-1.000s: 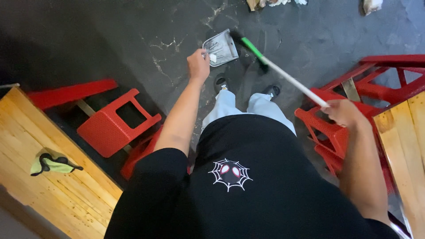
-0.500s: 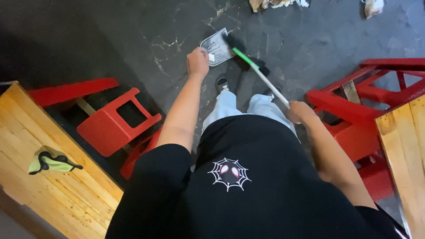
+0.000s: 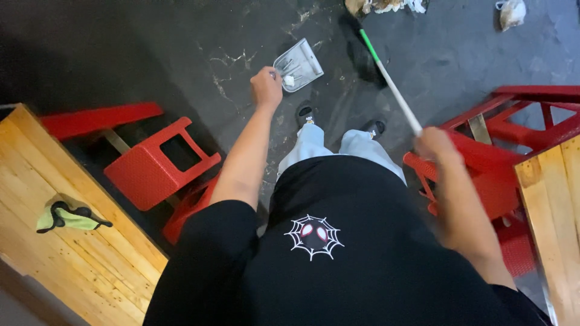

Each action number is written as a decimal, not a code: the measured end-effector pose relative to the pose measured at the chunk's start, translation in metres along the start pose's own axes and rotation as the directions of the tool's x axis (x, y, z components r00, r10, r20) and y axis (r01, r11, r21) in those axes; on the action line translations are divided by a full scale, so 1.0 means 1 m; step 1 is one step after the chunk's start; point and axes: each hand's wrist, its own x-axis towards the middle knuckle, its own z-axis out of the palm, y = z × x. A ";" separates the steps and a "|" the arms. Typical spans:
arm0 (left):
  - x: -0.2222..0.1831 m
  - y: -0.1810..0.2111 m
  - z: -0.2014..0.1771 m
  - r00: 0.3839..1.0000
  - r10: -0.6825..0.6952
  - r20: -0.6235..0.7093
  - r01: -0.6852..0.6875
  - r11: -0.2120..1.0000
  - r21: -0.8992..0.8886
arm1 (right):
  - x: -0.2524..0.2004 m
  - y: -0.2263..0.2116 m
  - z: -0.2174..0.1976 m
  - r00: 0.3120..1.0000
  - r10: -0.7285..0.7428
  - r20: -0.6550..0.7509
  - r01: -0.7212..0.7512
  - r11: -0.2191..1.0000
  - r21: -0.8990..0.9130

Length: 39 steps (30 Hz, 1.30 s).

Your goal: Sweeping trash and debris from the floor into a dustpan.

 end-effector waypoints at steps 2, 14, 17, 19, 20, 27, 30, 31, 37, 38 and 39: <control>0.001 -0.010 0.001 1.000 -0.005 -0.005 0.005 1.000 0.005 | 0.013 -0.017 0.021 0.996 -0.082 -0.019 0.079 0.988 -0.134; 0.000 -0.036 0.005 0.999 0.010 -0.054 -0.006 0.997 0.075 | -0.020 -0.053 -0.005 0.942 -0.206 0.267 0.248 0.959 -0.135; -0.002 -0.040 -0.001 0.998 0.012 -0.064 -0.007 0.997 0.078 | -0.020 -0.043 -0.019 0.966 -0.163 0.201 0.178 0.982 -0.059; -0.006 -0.039 -0.006 0.998 -0.038 -0.045 0.041 0.997 0.063 | -0.020 -0.037 -0.031 0.980 -0.167 0.105 0.171 0.985 -0.036; -0.007 -0.038 -0.008 0.998 -0.041 -0.049 0.044 0.997 0.062 | -0.019 -0.040 -0.036 0.980 -0.170 0.106 0.175 0.984 -0.040; -0.013 -0.028 -0.001 0.995 -0.097 -0.031 0.099 0.994 0.053 | 0.054 -0.059 -0.006 0.976 -0.219 -0.019 0.214 0.966 -0.148; -0.017 -0.023 0.003 0.993 -0.110 -0.041 0.112 0.992 0.059 | 0.057 -0.066 0.008 0.940 -0.339 0.028 0.334 0.905 -0.265; -0.017 -0.022 0.005 0.992 -0.116 -0.044 0.118 0.991 0.057 | 0.056 -0.065 0.011 0.886 -0.458 0.074 0.451 0.811 -0.373; -0.023 -0.021 0.023 0.985 -0.152 -0.088 0.161 0.981 0.106 | -0.004 -0.052 -0.046 0.939 -0.206 0.273 0.241 0.966 -0.099; -0.025 -0.024 0.025 0.984 -0.152 -0.091 0.161 0.981 0.108 | 0.003 -0.032 -0.045 0.939 -0.210 0.274 0.244 0.965 -0.098; -0.027 -0.025 0.027 0.981 -0.173 -0.092 0.182 0.978 0.099 | 0.011 -0.012 -0.045 0.933 -0.259 0.251 0.268 0.963 -0.002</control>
